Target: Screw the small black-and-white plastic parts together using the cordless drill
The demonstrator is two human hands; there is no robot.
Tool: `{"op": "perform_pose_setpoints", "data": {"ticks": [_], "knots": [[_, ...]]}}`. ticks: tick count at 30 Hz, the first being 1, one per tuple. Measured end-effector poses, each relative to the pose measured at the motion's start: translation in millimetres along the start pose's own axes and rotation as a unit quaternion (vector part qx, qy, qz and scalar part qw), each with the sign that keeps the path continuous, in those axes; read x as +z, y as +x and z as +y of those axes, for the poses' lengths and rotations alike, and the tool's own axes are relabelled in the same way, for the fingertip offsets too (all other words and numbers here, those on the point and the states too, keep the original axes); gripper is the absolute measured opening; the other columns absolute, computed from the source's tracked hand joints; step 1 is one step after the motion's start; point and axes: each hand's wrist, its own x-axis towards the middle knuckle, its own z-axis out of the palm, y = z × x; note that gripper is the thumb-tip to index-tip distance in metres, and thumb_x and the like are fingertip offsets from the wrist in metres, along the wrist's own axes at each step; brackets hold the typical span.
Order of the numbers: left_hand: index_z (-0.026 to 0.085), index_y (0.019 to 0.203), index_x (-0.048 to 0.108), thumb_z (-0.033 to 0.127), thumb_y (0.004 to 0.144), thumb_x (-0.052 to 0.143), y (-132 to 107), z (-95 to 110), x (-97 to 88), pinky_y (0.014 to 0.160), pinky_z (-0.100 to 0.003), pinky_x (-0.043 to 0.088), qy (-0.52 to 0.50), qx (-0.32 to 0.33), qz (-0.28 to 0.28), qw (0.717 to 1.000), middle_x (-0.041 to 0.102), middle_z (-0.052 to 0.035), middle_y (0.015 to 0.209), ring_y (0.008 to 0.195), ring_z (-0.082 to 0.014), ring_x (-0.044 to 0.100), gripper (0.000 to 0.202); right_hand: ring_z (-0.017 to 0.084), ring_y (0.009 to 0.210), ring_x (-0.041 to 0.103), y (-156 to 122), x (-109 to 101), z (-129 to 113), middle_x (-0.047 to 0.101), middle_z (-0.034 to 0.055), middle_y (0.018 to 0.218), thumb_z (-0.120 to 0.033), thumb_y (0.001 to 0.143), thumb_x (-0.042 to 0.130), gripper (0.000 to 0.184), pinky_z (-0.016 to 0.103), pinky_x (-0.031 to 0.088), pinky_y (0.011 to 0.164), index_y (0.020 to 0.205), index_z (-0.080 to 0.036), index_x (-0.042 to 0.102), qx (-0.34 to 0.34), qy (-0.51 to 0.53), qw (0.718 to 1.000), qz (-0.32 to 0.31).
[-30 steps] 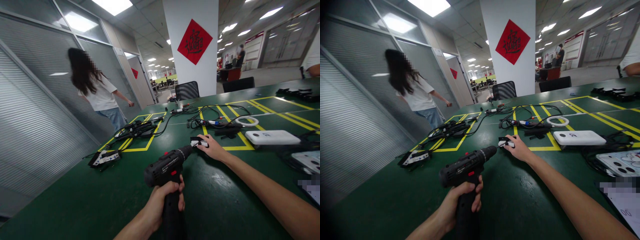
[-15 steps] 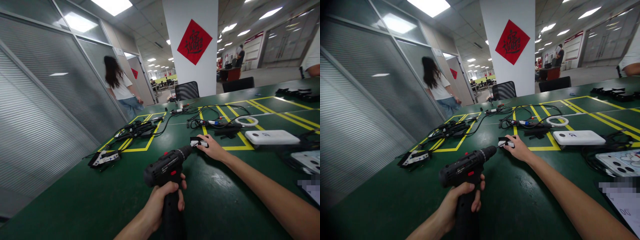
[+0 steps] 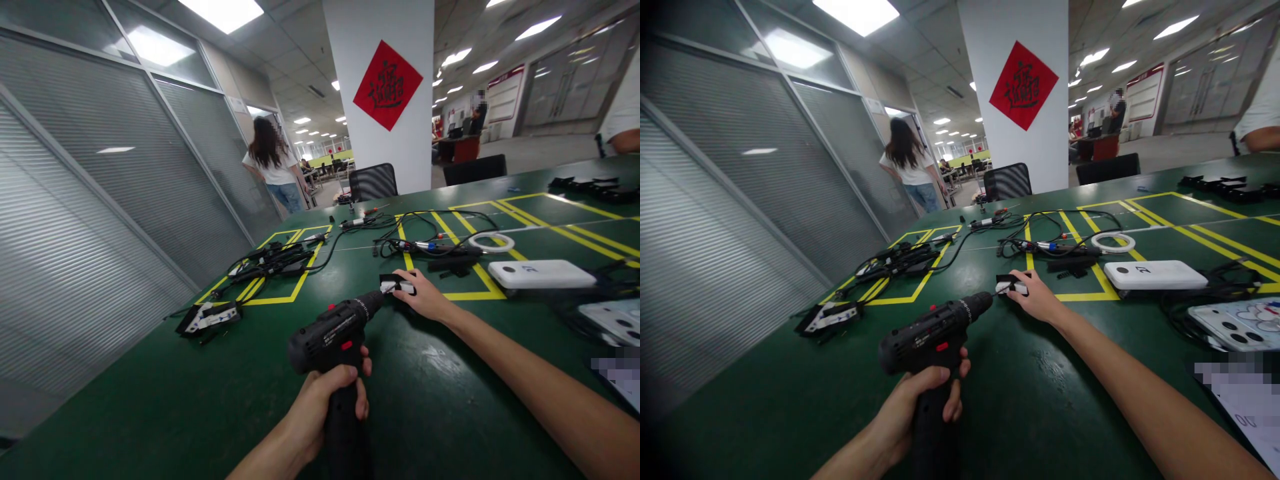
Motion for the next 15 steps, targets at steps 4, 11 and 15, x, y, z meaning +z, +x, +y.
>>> {"op": "perform_pose_setpoints", "data": {"ticks": [4, 11, 15], "knots": [[0.013, 0.101, 0.053, 0.015, 0.080, 0.042, 0.0, -0.1, -0.4, 0.056, -0.031, 0.040, -0.005, -0.008, 0.000, 1.000, 0.057, -0.0052, 0.084, 0.045, -0.0089, 0.049, 0.024, 0.018, 0.100, 0.053, 0.0, 0.6, 1.3, 0.045, 0.0049, 0.111, -0.038, 0.077, 0.057, 0.048, 0.033, 0.039, 0.094, 0.123, -0.030, 0.045, -0.001, 0.000, 1.000, 0.006], [0.013, 0.097, 0.053, 0.016, 0.079, 0.042, 0.0, 0.5, 5.1, 0.052, -0.029, 0.040, -0.007, -0.005, 0.031, 0.999, 0.054, -0.0031, 0.080, 0.042, -0.0075, 0.047, 0.021, 0.019, 0.101, 0.053, -0.4, 0.0, -0.2, 0.044, 0.0052, 0.112, -0.038, 0.077, 0.057, 0.049, 0.034, 0.039, 0.094, 0.124, -0.030, 0.044, 0.006, -0.001, 1.000, 0.002], [0.013, 0.097, 0.053, 0.016, 0.079, 0.043, 0.3, 0.1, 4.2, 0.053, -0.029, 0.040, -0.010, -0.004, 0.026, 1.000, 0.054, -0.0030, 0.080, 0.043, -0.0078, 0.048, 0.021, 0.019, 0.102, 0.052, -0.2, -1.1, -2.3, 0.044, 0.0056, 0.111, -0.037, 0.077, 0.058, 0.050, 0.035, 0.039, 0.094, 0.124, -0.029, 0.045, 0.011, 0.001, 1.000, 0.001]]}}
